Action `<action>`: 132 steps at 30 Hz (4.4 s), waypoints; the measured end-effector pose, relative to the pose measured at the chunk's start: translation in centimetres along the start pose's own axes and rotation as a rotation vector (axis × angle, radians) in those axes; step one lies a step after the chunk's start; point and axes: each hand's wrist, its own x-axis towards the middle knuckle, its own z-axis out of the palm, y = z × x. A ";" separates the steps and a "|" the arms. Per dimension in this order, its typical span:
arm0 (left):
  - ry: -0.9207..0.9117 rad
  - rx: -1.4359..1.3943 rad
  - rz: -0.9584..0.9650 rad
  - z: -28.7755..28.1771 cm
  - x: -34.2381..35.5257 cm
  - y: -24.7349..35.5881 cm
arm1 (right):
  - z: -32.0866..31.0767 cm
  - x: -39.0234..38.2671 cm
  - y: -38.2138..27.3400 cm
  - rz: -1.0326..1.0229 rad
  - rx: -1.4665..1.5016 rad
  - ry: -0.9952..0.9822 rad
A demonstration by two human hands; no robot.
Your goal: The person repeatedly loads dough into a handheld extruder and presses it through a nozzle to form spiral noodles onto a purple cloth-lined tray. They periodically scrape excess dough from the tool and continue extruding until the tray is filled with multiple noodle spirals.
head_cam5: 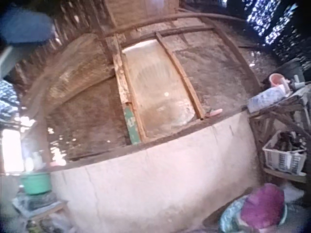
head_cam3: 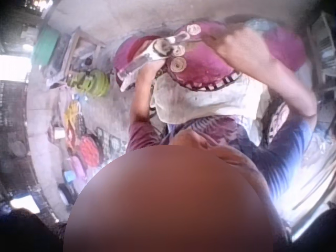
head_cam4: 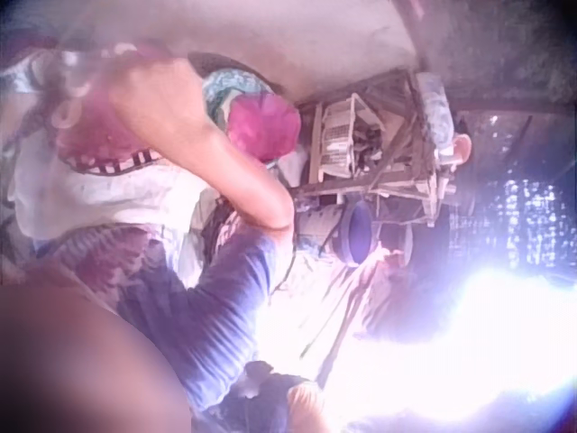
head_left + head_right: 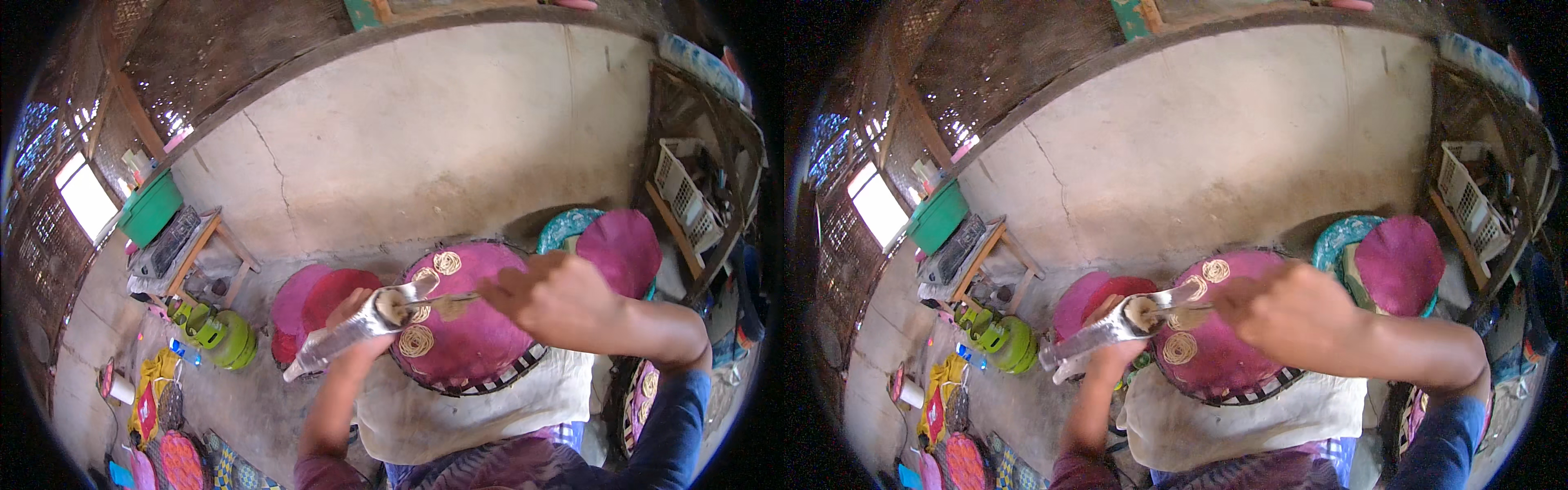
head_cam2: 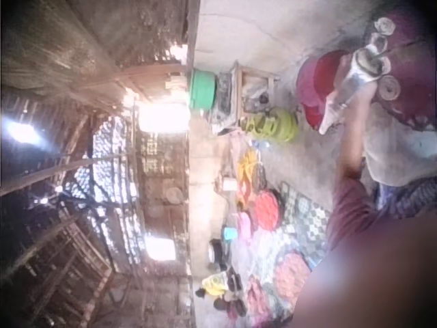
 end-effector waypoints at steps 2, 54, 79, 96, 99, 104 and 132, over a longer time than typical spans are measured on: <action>0.033 -0.033 0.071 -0.2 -0.6 1.3 | 1.9 1.0 -1.0 -0.033 -0.028 0.049; 0.409 -2.443 -0.460 -0.9 -3.4 -1.4 | 14.9 -8.0 -7.2 0.443 2.397 -0.375; 0.124 -0.349 -0.670 3.8 -17.8 -6.5 | 15.5 -8.7 -9.2 0.860 1.162 -0.281; -0.470 -0.917 -0.167 3.0 -10.2 5.5 | 8.6 -5.5 -7.7 0.592 1.025 -0.060; -0.634 -0.951 -0.185 1.7 -9.3 5.9 | 7.0 -5.2 -7.3 0.439 0.779 -0.124; -0.680 -1.301 -0.123 1.8 -9.3 7.5 | 5.9 -5.0 -7.9 0.328 0.779 -0.277; 0.180 -3.153 -0.508 18.4 2.5 -1.2 | 13.0 -1.2 0.7 0.976 1.909 -1.125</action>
